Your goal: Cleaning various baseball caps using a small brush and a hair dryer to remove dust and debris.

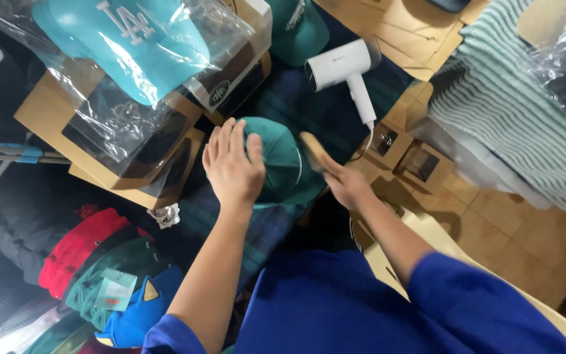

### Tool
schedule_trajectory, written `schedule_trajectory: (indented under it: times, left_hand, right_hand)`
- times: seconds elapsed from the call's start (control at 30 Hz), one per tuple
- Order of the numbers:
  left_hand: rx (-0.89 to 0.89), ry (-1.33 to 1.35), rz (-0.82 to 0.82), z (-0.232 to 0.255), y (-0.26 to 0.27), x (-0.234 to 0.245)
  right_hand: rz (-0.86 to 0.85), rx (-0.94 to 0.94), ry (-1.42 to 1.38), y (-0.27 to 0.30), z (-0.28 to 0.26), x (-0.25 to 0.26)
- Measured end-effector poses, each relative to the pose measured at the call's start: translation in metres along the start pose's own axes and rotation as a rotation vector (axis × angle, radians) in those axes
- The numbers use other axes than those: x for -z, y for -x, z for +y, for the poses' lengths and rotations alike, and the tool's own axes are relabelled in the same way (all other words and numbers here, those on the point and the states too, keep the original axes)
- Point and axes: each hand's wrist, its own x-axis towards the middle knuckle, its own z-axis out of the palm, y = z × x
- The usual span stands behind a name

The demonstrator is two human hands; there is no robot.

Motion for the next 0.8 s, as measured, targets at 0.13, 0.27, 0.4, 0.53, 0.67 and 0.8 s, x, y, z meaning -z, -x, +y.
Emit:
schedule_trajectory:
  times: [0.13, 0.27, 0.4, 0.53, 0.67, 0.8]
  left_hand:
    - [-0.016, -0.178, -0.073, 0.007, 0.001, 0.001]
    - [-0.007, -0.217, -0.073, 0.01, 0.0, 0.005]
    - [0.01, -0.226, -0.037, 0.006, -0.002, 0.003]
    - [0.019, -0.192, -0.043, 0.009, -0.004, 0.009]
    - [0.032, -0.15, -0.076, 0.009, -0.004, 0.011]
    - [0.038, -0.122, -0.086, 0.01, -0.003, 0.014]
  right_hand:
    - [0.027, 0.22, -0.132, -0.056, -0.037, -0.001]
    - [0.057, 0.203, -0.095, -0.057, -0.045, 0.007]
    - [0.044, 0.07, -0.03, 0.02, -0.033, 0.012]
    - [0.041, 0.098, 0.034, 0.074, 0.011, 0.009]
    - [0.022, 0.39, 0.288, 0.081, 0.088, -0.043]
    - [-0.08, 0.583, 0.373, 0.102, -0.015, -0.057]
